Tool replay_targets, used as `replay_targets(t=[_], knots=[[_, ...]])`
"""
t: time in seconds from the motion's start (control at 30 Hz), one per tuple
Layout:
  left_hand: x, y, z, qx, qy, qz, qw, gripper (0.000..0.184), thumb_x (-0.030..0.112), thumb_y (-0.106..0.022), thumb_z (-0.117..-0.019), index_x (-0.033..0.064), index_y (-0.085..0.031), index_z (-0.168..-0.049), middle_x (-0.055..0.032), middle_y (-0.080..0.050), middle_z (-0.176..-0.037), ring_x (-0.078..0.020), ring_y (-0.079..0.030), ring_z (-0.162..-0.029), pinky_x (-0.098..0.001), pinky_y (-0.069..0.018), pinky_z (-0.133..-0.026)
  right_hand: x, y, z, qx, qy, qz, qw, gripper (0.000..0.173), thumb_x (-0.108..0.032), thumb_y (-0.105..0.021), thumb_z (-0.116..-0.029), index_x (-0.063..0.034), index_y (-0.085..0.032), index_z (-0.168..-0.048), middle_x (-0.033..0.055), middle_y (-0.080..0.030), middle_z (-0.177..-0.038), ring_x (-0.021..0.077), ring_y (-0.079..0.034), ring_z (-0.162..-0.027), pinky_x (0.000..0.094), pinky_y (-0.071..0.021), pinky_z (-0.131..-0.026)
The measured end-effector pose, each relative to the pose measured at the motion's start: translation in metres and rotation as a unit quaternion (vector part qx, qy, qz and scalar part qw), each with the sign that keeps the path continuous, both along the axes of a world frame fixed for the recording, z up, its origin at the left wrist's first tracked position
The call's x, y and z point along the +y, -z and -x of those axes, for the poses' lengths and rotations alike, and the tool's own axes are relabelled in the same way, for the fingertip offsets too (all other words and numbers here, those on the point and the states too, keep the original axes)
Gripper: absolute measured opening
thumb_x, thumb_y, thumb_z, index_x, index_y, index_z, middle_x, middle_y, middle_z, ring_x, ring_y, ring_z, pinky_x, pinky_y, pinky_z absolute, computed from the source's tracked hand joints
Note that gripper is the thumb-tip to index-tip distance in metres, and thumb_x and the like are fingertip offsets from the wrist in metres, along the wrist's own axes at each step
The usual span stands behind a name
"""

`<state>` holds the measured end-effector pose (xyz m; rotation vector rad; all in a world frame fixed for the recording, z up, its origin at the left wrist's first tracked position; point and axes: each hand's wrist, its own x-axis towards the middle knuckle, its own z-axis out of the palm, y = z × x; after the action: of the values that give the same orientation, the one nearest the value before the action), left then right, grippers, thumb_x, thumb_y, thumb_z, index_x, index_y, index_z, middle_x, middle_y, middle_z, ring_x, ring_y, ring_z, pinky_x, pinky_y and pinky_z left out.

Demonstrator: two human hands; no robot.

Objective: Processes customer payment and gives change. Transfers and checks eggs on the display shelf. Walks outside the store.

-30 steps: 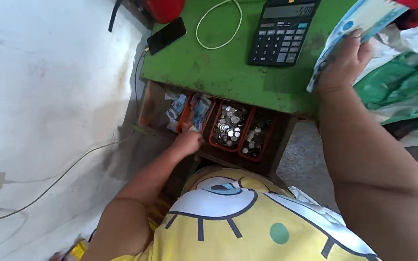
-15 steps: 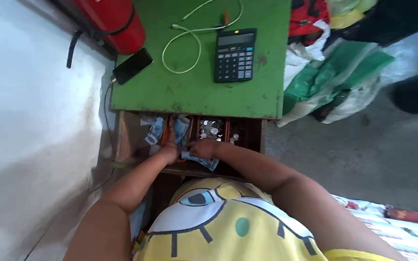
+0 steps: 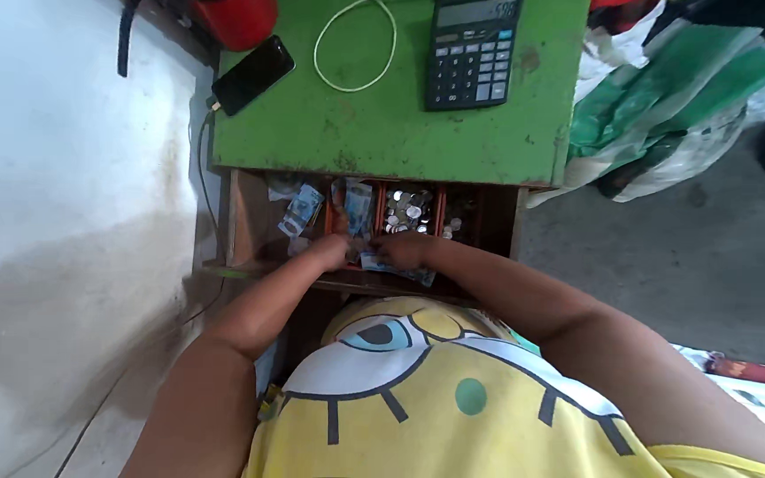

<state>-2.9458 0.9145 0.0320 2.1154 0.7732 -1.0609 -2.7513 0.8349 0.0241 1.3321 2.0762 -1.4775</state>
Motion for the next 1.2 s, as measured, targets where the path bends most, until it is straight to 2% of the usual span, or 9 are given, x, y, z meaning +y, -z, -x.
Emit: replay_targets(t=[0.1, 0.2, 0.33, 0.4, 0.6, 0.8, 0.93, 1.07, 1.2], knots=[[0.007, 0.001, 0.000, -0.080, -0.032, -0.022, 0.996, 0.019, 0.013, -0.063, -0.0983, 0.0079, -0.077, -0.111, -0.0173, -0.070, -0.122, -0.0360, -0.064, -0.120, -0.0603, -0.0500, -0.103, -0.018, 0.007, -0.025, 0.089, 0.105, 0.000, 0.991, 0.041, -0.031, -0.045, -0.1103, -0.0030, -0.067, -0.129, 0.0149, -0.059, -0.143, 0.0334, -0.057, -0.131, 0.0574, -0.0417, -0.111], [0.007, -0.002, -0.007, -0.111, -0.004, -0.035, 0.993, 0.026, 0.005, -0.060, -0.0978, 0.0112, -0.077, -0.116, -0.0134, -0.067, -0.130, -0.0333, -0.062, -0.124, -0.0572, -0.0492, -0.106, -0.033, -0.006, -0.054, 0.067, 0.232, 0.054, 0.969, 0.044, -0.038, -0.044, -0.1103, -0.0023, -0.068, -0.119, 0.0205, -0.069, -0.108, 0.0350, -0.068, -0.096, 0.0582, -0.0533, -0.087], [-0.006, 0.015, -0.016, -0.070, 0.086, -0.054, 0.992, 0.050, -0.001, -0.058, -0.0963, 0.0174, -0.061, -0.142, -0.0097, -0.059, -0.145, -0.0366, -0.061, -0.128, -0.0613, -0.0519, -0.100, -0.051, -0.012, -0.089, 0.016, 0.338, 0.070, 0.938, 0.046, -0.042, -0.043, -0.1098, -0.0044, -0.068, -0.119, 0.0196, -0.069, -0.097, 0.0343, -0.069, -0.086, 0.0585, -0.0546, -0.082], [-0.013, 0.017, -0.019, -0.055, 0.112, -0.086, 0.988, 0.048, 0.001, -0.055, -0.0994, 0.0147, -0.056, -0.145, -0.0133, -0.059, -0.143, -0.0396, -0.060, -0.126, -0.0612, -0.0526, -0.098, -0.061, -0.006, -0.100, 0.016, 0.372, 0.055, 0.927, 0.044, -0.042, -0.045, -0.1093, -0.0056, -0.069, -0.114, 0.0171, -0.070, -0.091, 0.0319, -0.069, -0.080, 0.0576, -0.0560, -0.077], [-0.003, 0.005, -0.018, -0.045, 0.108, -0.056, 0.992, 0.019, 0.009, -0.062, -0.0985, 0.0079, -0.074, -0.113, -0.0170, -0.066, -0.127, -0.0397, -0.065, -0.114, -0.0621, -0.0542, -0.094, -0.069, -0.014, -0.105, 0.062, 0.454, 0.105, 0.883, 0.043, -0.044, -0.045, -0.1088, -0.0099, -0.068, -0.121, 0.0145, -0.071, -0.098, 0.0278, -0.071, -0.085, 0.0544, -0.0575, -0.079], [0.029, -0.017, 0.010, -0.206, -0.019, 0.046, 0.977, 0.012, 0.013, -0.073, -0.0945, 0.0113, -0.082, -0.103, -0.0145, -0.058, -0.143, -0.0288, -0.056, -0.131, -0.0484, -0.0468, -0.111, -0.044, -0.030, -0.086, 0.081, 0.490, 0.118, 0.860, 0.046, -0.044, -0.043, -0.1097, -0.0050, -0.065, -0.121, 0.0186, -0.070, -0.102, 0.0313, -0.070, -0.091, 0.0564, -0.0559, -0.084], [0.036, -0.036, 0.042, -0.317, -0.184, 0.169, 0.915, 0.010, 0.008, -0.075, -0.0889, 0.0055, -0.082, -0.095, -0.0131, -0.059, -0.139, -0.0200, -0.054, -0.128, -0.0368, -0.0467, -0.109, -0.023, -0.023, -0.068, 0.057, 0.484, 0.079, 0.870, 0.049, -0.044, -0.041, -0.1100, -0.0037, -0.067, -0.119, 0.0212, -0.069, -0.105, 0.0366, -0.068, -0.097, 0.0634, -0.0515, -0.087], [0.036, -0.053, 0.076, -0.416, -0.371, 0.222, 0.800, 0.014, -0.001, -0.060, -0.0933, 0.0021, -0.073, -0.096, -0.0127, -0.071, -0.125, -0.0266, -0.059, -0.131, -0.0453, -0.0441, -0.116, -0.003, -0.020, -0.036, 0.063, 0.500, 0.039, 0.863, 0.049, -0.042, -0.042, -0.1102, -0.0001, -0.066, -0.115, 0.0224, -0.068, -0.098, 0.0381, -0.068, -0.092, 0.0635, -0.0518, -0.083], [0.033, -0.053, 0.091, -0.462, -0.567, 0.137, 0.668, 0.015, 0.007, -0.051, -0.1032, 0.0132, -0.061, -0.113, 0.0018, -0.072, -0.097, -0.0118, -0.071, -0.090, -0.0342, -0.0611, -0.084, 0.018, -0.002, 0.011, 0.076, 0.492, -0.002, 0.867, 0.046, -0.040, -0.049, -0.1082, 0.0019, -0.065, -0.119, 0.0245, -0.068, -0.106, 0.0399, -0.067, -0.099, 0.0629, -0.0513, -0.089]])
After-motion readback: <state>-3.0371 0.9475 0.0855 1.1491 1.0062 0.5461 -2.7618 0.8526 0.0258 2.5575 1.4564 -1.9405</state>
